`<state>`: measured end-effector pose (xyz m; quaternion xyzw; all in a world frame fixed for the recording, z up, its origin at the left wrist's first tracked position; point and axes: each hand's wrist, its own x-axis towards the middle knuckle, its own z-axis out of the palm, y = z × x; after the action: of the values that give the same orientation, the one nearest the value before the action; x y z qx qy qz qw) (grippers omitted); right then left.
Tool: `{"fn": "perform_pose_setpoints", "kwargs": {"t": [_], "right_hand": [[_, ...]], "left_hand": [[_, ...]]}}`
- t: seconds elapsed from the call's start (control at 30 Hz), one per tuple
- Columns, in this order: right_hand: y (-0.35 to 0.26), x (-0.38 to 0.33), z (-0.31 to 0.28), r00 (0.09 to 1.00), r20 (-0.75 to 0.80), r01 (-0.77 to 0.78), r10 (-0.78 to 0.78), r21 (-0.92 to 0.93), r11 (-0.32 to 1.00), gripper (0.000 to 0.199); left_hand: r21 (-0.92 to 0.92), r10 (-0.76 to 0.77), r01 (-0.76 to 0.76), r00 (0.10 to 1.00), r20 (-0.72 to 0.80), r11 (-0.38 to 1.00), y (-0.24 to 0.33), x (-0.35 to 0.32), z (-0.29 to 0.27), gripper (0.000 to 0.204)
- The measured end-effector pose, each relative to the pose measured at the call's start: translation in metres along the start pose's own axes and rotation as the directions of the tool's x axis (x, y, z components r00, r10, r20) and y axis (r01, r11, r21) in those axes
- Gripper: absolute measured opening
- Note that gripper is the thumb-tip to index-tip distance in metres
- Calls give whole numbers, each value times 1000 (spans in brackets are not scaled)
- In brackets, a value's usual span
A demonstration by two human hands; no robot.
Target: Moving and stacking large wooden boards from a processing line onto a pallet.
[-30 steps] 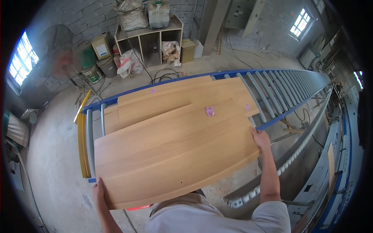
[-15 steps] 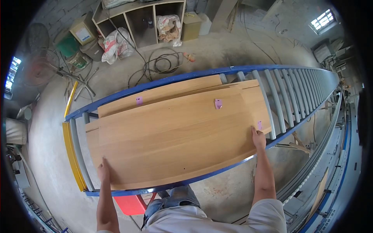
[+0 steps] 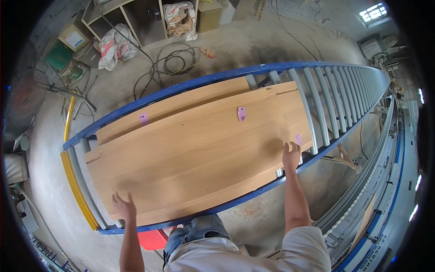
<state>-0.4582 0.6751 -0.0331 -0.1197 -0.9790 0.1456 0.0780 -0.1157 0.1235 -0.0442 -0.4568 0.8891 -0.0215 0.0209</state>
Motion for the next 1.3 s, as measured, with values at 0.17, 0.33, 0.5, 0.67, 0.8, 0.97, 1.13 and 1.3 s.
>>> {"fn": "perform_pose_setpoints", "kwargs": {"t": [0.17,0.33,0.5,0.67,0.8,0.97,1.13,1.3], "right_hand": [[-15,-68,29,956,72,280,-285,63,958,50],[-41,-137,60,890,351,359,-290,-148,922,74],[-64,-124,19,808,568,172,-155,24,985,55],[-131,-230,-54,828,480,-187,-291,724,664,42],[-166,-373,-132,646,435,69,-627,785,615,25],[-107,-510,-220,622,-4,438,-783,831,344,28],[19,-596,-290,957,12,171,-288,780,602,30],[144,-670,-322,801,241,-411,548,887,210,31]], "left_hand": [[-342,477,-369,818,322,864,48,-48,5,76],[-308,452,-365,843,291,879,54,-55,5,84],[-304,550,-459,696,461,835,32,-38,-1,85],[-165,524,-553,592,612,817,31,-24,7,75],[-69,946,-998,-26,324,-4,34,-70,43,36],[-718,932,-670,-107,346,190,-27,-180,73,32],[-781,831,-580,-301,468,230,-44,-264,62,31],[-651,686,-643,-259,680,403,-37,-323,49,35]]}}
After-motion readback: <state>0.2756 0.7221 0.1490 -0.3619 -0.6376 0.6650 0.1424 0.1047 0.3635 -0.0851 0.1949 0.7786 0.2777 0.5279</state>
